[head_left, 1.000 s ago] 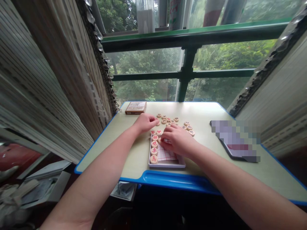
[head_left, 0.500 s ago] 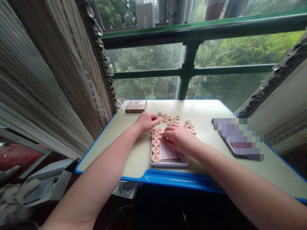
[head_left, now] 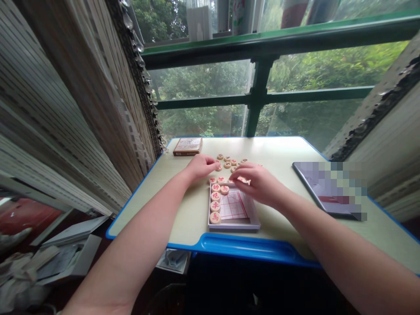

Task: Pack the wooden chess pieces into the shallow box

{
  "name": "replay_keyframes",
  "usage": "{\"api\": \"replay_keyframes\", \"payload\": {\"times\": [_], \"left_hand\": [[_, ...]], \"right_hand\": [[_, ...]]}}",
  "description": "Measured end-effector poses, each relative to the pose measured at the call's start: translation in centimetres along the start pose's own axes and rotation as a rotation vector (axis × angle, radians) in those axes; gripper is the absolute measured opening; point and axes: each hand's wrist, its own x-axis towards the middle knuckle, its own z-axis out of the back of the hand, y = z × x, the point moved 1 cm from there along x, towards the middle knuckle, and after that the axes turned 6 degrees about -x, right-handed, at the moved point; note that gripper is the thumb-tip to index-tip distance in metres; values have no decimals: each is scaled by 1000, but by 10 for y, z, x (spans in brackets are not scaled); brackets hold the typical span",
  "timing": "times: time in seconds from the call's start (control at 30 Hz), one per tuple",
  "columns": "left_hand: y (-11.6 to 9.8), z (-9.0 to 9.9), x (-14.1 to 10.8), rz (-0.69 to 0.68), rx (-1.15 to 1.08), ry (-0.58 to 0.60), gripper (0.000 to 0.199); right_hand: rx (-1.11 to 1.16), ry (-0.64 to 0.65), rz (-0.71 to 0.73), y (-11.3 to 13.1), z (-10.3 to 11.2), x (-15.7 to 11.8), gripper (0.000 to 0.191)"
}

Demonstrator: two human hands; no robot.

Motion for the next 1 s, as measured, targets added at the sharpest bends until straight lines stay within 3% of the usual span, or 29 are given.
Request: {"api": "replay_keyframes", "payload": {"times": [0.1, 0.2, 0.33, 0.57, 0.83, 1.0], "left_hand": [[7, 2, 3, 14, 7, -56, 29], [12, 1, 5, -55, 135, -13, 24], [11, -4, 4, -137, 283, 46, 27], [7, -4, 4, -186, 266, 42, 24], [10, -6, 3, -98, 199, 107, 27], [7, -3, 1, -7, 257, 66, 26]], "right_hand": [[-71, -203, -227, -25, 10, 3, 20], [-190, -245, -310, -51, 4, 6, 27], [-259, -60, -248, -66, -14, 12, 36], [-255, 186, -220, -50, -14, 15, 55], [-368, 124, -178, -62, -20, 14, 51], [-416, 144, -165, -61, -22, 15, 48]]}}
